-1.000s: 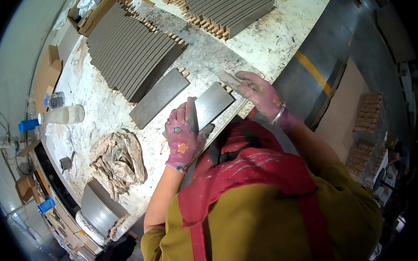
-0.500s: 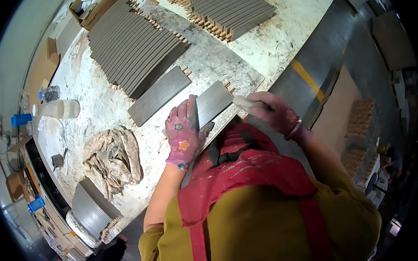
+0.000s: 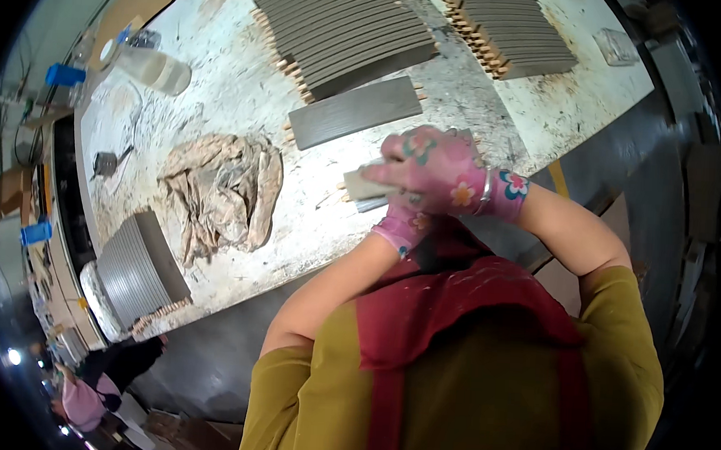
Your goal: The person uses a small grey block to polish the surfaces and ends of several wooden slats, wiping them with a cloth and then placing them in a stack.
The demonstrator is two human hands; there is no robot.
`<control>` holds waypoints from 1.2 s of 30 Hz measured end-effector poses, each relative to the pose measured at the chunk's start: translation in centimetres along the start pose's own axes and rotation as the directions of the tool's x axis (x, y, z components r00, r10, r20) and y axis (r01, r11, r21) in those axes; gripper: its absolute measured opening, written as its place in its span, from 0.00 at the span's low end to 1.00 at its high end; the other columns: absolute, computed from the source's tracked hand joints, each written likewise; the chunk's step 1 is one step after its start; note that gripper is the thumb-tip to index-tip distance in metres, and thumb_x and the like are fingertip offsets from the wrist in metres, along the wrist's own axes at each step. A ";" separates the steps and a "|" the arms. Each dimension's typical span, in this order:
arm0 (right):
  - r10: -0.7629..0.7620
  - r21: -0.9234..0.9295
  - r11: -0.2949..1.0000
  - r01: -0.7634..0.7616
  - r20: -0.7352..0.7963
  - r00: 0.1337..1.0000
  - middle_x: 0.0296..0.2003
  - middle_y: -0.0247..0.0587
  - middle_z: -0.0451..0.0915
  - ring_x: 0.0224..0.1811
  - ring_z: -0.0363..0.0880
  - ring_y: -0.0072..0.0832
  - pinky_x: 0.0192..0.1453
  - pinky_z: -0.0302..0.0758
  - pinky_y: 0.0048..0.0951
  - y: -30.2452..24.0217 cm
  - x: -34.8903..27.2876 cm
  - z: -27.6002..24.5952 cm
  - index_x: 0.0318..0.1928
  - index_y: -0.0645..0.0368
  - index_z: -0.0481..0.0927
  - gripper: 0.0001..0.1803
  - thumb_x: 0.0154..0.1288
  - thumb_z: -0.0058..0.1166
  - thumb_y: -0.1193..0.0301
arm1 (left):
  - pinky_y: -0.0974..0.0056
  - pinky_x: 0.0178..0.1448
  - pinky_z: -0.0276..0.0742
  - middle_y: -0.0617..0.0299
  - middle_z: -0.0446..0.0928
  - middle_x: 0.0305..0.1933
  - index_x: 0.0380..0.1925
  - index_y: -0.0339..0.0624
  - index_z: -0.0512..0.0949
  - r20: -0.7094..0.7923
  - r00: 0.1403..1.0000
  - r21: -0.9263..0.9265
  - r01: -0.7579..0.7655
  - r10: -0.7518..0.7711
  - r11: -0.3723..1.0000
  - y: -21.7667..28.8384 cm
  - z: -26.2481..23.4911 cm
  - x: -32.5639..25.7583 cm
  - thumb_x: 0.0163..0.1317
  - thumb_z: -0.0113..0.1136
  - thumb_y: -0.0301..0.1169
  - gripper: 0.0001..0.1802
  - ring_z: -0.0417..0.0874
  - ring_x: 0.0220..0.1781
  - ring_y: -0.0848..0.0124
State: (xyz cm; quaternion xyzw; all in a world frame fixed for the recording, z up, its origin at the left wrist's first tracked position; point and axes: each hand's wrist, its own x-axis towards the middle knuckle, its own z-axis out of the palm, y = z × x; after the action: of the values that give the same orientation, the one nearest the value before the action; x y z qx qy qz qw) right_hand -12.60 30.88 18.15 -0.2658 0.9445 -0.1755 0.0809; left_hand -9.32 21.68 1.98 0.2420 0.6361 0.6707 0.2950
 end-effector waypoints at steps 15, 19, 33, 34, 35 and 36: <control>0.103 -0.024 0.994 -0.108 -0.168 0.980 0.47 0.46 0.77 0.47 0.79 0.43 0.57 0.74 0.41 2.2 2.9 0.3 0.59 0.47 0.78 0.24 0.62 0.58 0.58 | 0.56 0.55 0.77 0.55 0.81 0.47 0.50 0.44 0.79 0.283 0.925 0.830 -0.369 0.253 0.418 5.8 -2.3 0.3 0.64 0.54 0.31 0.16 0.82 0.49 0.59; 0.101 0.035 0.995 -0.096 -0.239 0.966 0.48 0.48 0.77 0.49 0.79 0.45 0.56 0.75 0.41 0.3 2.5 3.6 0.58 0.46 0.78 0.24 0.61 0.58 0.57 | 0.59 0.62 0.74 0.54 0.74 0.60 0.61 0.41 0.70 0.062 0.991 0.286 -0.134 0.122 0.949 5.3 -3.1 -2.8 0.66 0.58 0.29 0.24 0.76 0.61 0.61; 0.555 -0.260 0.773 -0.578 -0.163 0.816 0.48 0.47 0.79 0.46 0.80 0.44 0.49 0.77 0.44 8.4 -8.8 -2.0 0.52 0.48 0.79 0.19 0.62 0.55 0.58 | 0.49 0.66 0.68 0.56 0.72 0.60 0.52 0.43 0.77 0.294 0.877 0.783 -0.449 0.380 0.431 7.8 -4.1 -2.4 0.56 0.58 0.25 0.21 0.70 0.63 0.51; 0.569 -0.236 0.760 -0.605 -0.207 0.796 0.47 0.47 0.79 0.46 0.80 0.45 0.50 0.77 0.44 9.5 -10.0 -2.5 0.50 0.49 0.79 0.18 0.61 0.55 0.58 | 0.49 0.66 0.69 0.54 0.73 0.59 0.53 0.42 0.77 0.251 0.902 0.750 -0.411 0.352 0.518 9.5 -5.1 -2.4 0.55 0.60 0.25 0.22 0.71 0.63 0.50; 0.629 -0.098 0.741 -0.664 -0.245 0.738 0.46 0.47 0.79 0.46 0.80 0.46 0.51 0.77 0.42 9.6 -10.5 -2.8 0.52 0.50 0.79 0.19 0.61 0.57 0.58 | 0.50 0.66 0.69 0.52 0.74 0.58 0.53 0.41 0.76 0.205 0.928 0.714 -0.360 0.312 0.600 10.6 -6.4 -2.6 0.54 0.62 0.25 0.23 0.72 0.62 0.49; 0.694 0.045 0.701 -0.712 -0.272 0.666 0.46 0.47 0.79 0.47 0.80 0.46 0.53 0.77 0.41 9.5 -11.3 -3.1 0.53 0.50 0.79 0.20 0.61 0.59 0.59 | 0.52 0.66 0.70 0.52 0.76 0.55 0.51 0.40 0.78 0.000 0.916 0.700 -0.286 0.400 0.654 11.5 -8.3 -3.4 0.48 0.63 0.21 0.26 0.74 0.60 0.52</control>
State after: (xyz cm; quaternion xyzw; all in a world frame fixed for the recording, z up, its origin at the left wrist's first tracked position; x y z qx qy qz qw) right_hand -8.31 45.34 18.17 0.1427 0.9806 -0.1342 0.0050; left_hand -13.74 13.20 13.04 0.3973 0.8016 0.4467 0.0016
